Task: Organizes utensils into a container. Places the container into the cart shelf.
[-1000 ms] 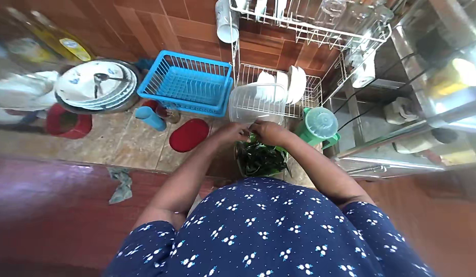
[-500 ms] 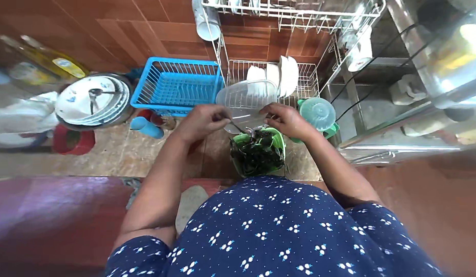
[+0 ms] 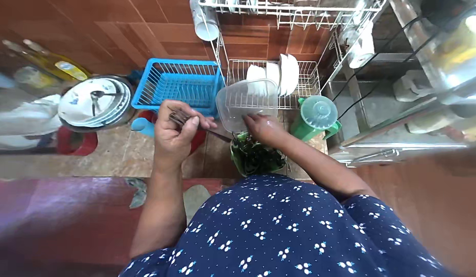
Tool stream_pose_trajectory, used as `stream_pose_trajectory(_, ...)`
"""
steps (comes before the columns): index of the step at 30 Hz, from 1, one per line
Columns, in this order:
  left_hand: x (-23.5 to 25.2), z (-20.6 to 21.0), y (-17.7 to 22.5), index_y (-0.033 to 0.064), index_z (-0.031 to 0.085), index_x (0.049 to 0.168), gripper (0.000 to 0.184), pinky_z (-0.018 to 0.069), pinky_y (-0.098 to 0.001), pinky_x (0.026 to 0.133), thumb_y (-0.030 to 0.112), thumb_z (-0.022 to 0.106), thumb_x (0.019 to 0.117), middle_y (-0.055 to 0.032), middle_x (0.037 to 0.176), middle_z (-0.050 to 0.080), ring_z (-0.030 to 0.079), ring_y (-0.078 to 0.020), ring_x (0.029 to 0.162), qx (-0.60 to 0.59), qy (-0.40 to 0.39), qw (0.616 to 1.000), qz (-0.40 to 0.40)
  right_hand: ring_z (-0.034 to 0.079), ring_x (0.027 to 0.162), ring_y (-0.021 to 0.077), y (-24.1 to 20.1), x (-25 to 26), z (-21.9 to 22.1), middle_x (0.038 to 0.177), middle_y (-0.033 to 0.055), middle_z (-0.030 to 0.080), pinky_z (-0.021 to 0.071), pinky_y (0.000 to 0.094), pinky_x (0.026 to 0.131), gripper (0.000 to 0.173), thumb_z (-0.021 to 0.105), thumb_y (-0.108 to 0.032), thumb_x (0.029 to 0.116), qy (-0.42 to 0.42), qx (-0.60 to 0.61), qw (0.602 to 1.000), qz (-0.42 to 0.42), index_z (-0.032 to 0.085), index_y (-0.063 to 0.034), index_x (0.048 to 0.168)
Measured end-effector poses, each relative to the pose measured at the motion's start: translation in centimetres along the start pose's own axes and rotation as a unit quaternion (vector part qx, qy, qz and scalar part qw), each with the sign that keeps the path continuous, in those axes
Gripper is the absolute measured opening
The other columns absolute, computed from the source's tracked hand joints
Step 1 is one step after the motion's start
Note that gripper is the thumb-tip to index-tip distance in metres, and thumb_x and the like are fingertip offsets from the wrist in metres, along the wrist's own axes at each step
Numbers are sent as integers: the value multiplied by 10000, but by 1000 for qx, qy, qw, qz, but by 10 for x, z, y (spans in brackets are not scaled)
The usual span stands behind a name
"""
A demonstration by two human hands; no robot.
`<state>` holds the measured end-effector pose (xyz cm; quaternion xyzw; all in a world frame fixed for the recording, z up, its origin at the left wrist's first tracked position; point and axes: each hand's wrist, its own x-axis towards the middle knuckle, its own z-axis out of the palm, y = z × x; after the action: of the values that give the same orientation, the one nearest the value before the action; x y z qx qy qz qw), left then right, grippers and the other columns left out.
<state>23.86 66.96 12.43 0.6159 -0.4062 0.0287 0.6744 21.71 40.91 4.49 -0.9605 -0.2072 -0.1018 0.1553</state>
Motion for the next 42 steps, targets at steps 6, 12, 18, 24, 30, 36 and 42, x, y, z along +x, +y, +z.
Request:
stream_pose_trajectory(6, -31, 26, -39, 33, 552, 1357, 405, 571, -462, 790, 211, 629, 1002, -147, 1023, 679, 667, -231, 856, 271, -29, 905, -327, 743, 974, 313, 3, 11, -42, 1147, 134, 738, 619, 470, 761, 244, 544, -103, 1040, 168, -23, 985, -32, 693, -61, 1228)
stream_pose_trajectory(12, -54, 52, -104, 106, 429, 1529, 741, 499, -680, 936, 568, 593, 973, -244, 1294, 641, 652, -440, 1137, 392, -140, 814, -404, 736, 1043, 269, -5, 12, -84, 1180, 146, 742, 605, 398, 875, 261, 562, -40, 1028, 290, -58, 954, -39, 712, -36, 1242)
stream_pose_trajectory(18, -54, 33, -121, 218, 445, 1519, 574, 522, -643, 937, 283, 662, 991, -187, 1312, 645, 667, -384, 1126, 299, -160, 868, -363, 727, 1085, 254, -38, -3, -84, 1167, 167, 741, 592, 377, 948, 266, 559, -6, 1013, 292, -3, 955, -58, 694, 22, 1241)
stream_pose_trajectory(24, -44, 12, -122, 145, 417, 1516, 777, 512, -596, 981, 277, 823, 867, -193, 1345, 610, 643, -355, 1162, 264, -271, 875, -301, 737, 958, 256, -51, -12, -40, 1139, 154, 742, 612, 360, 793, 250, 603, -51, 1014, 242, -42, 964, -103, 701, -21, 1242)
stream_pose_trajectory(30, -48, 8, -111, 89, 556, 1362, 712, 512, -556, 1003, 350, 890, 790, -171, 1384, 571, 601, -338, 1234, 304, -264, 879, -255, 742, 964, 265, -55, -20, -67, 1121, 167, 747, 609, 359, 813, 245, 611, -33, 1003, 292, -86, 950, -70, 711, -10, 1226)
stream_pose_trajectory(36, -65, 18, -103, 29, 540, 1358, 747, 541, -576, 927, 443, 848, 817, -222, 1236, 642, 668, -389, 1083, 340, -253, 881, -210, 741, 1003, 262, -48, -4, -73, 1133, 179, 744, 606, 358, 854, 255, 599, -10, 998, 342, -91, 935, -32, 709, 2, 1227)
stream_pose_trajectory(42, -87, 40, -95, 39, 573, 1348, 528, 586, -528, 871, 175, 779, 882, -242, 1379, 567, 675, -386, 1102, 354, -206, 897, -165, 743, 932, 262, -49, 22, -33, 1090, 141, 754, 614, 374, 770, 226, 608, -62, 1009, 286, -59, 956, -42, 727, -37, 1200)
